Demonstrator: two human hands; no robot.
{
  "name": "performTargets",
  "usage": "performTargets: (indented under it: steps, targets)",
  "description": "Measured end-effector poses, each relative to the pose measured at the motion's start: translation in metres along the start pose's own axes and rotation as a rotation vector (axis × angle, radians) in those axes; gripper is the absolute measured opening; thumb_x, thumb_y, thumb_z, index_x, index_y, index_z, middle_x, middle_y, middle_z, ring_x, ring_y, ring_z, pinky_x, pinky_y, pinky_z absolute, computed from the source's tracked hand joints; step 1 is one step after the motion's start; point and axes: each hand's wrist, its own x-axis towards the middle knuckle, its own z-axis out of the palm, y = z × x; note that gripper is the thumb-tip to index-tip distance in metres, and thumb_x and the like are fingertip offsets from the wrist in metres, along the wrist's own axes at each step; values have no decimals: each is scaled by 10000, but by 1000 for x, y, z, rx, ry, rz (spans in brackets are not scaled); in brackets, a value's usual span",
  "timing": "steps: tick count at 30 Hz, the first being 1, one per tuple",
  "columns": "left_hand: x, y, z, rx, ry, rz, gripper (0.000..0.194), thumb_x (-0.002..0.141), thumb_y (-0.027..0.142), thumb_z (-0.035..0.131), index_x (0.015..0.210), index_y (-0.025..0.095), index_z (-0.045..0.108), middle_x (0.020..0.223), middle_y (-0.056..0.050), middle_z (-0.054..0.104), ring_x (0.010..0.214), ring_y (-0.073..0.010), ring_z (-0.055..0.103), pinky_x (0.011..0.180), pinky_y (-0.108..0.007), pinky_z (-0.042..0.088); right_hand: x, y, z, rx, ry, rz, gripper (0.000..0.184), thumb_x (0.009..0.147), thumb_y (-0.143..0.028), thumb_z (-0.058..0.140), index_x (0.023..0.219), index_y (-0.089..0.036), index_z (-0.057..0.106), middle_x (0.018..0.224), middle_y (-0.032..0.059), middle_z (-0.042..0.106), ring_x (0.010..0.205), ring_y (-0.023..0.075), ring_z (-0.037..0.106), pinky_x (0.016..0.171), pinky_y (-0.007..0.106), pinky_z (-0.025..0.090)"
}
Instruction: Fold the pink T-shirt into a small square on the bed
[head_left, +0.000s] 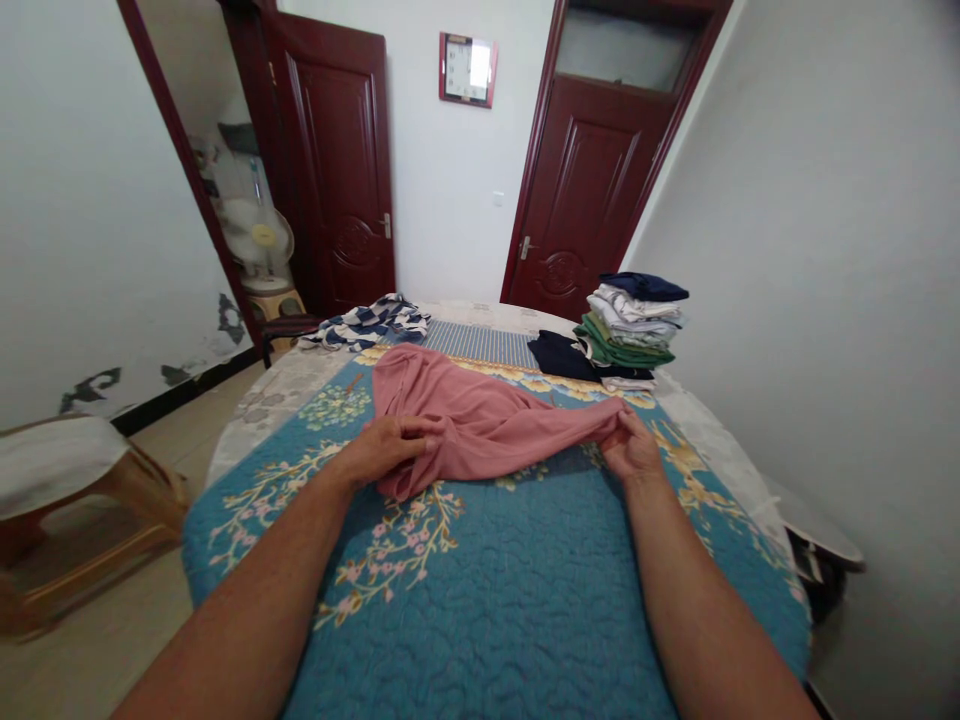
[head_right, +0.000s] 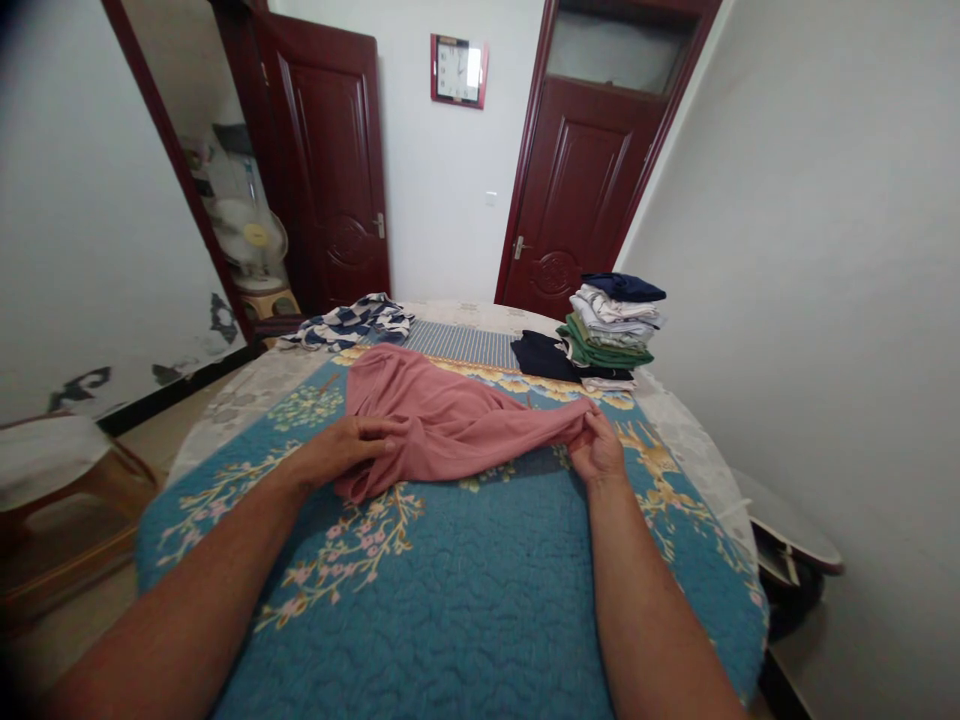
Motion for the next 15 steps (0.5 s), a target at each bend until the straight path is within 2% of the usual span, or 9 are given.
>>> performTargets:
  steps: [2, 4, 5, 7, 9, 10, 13, 15]
  targets:
    - [1, -1, -2, -114, 175, 4, 549, 741, 483, 830, 1209, 197, 803, 1057, -100, 798, 858, -244, 720, 712, -311, 535, 0, -2, 0, -11, 25, -3, 258, 756, -164, 717, 1003, -239, 711, 869, -42, 752, 727, 131, 704, 738, 260, 593]
    - [1, 2, -6, -277, 382, 42, 640, 713, 483, 846, 1271, 181, 763, 1047, -89, 788, 798, -214, 699, 679, -293, 537, -1, -5, 3, -27, 23, -7, 274, 753, -180, 726, 1018, -246, 711, 854, -46, 749, 711, 137, 701, 713, 266, 596]
    - [0, 4, -9, -344, 454, 66, 684, 690, 471, 860, 1300, 184, 743, 1080, -87, 783, 808, -211, 700, 687, -292, 546, -2, -7, 5, -38, 9, -11, 283, 751, -192, 735, 1026, -252, 709, 852, -48, 749, 708, 140, 700, 706, 269, 597]
    - [-1, 7, -17, -403, 503, 103, 762, 665, 447, 871, 1369, 211, 698, 1155, -81, 772, 868, -224, 712, 731, -305, 568, -4, -10, 10, -71, -41, -7, 309, 746, -216, 762, 1047, -258, 708, 862, -45, 752, 712, 145, 701, 698, 271, 599]
    - [-3, 6, -26, -298, 496, 107, 753, 670, 424, 860, 1379, 234, 693, 1187, -75, 768, 940, -243, 715, 793, -322, 572, -8, -12, 16, -127, -77, 27, 339, 728, -225, 789, 1057, -252, 714, 876, -36, 760, 716, 149, 702, 686, 264, 595]
    - [-4, 3, -31, -188, 501, 91, 690, 671, 406, 852, 1327, 232, 725, 1161, -72, 775, 956, -251, 711, 819, -328, 565, -10, -13, 19, -168, -89, 63, 349, 719, -226, 799, 1058, -245, 718, 884, -28, 766, 722, 153, 704, 681, 263, 593]
    - [-8, -11, -45, 219, 564, 18, 350, 672, 328, 808, 1004, 217, 816, 962, -71, 784, 917, -272, 693, 838, -338, 525, -20, -13, 26, -337, -129, 234, 330, 712, -229, 809, 1033, -219, 732, 911, 11, 787, 746, 176, 718, 668, 269, 586]
    - [-12, -18, -54, 356, 594, 16, 211, 718, 323, 756, 903, 229, 799, 899, -68, 768, 882, -278, 682, 812, -339, 501, -28, -15, 30, -435, -182, 337, 331, 721, -241, 808, 1044, -211, 739, 949, 33, 798, 761, 187, 728, 666, 274, 579]
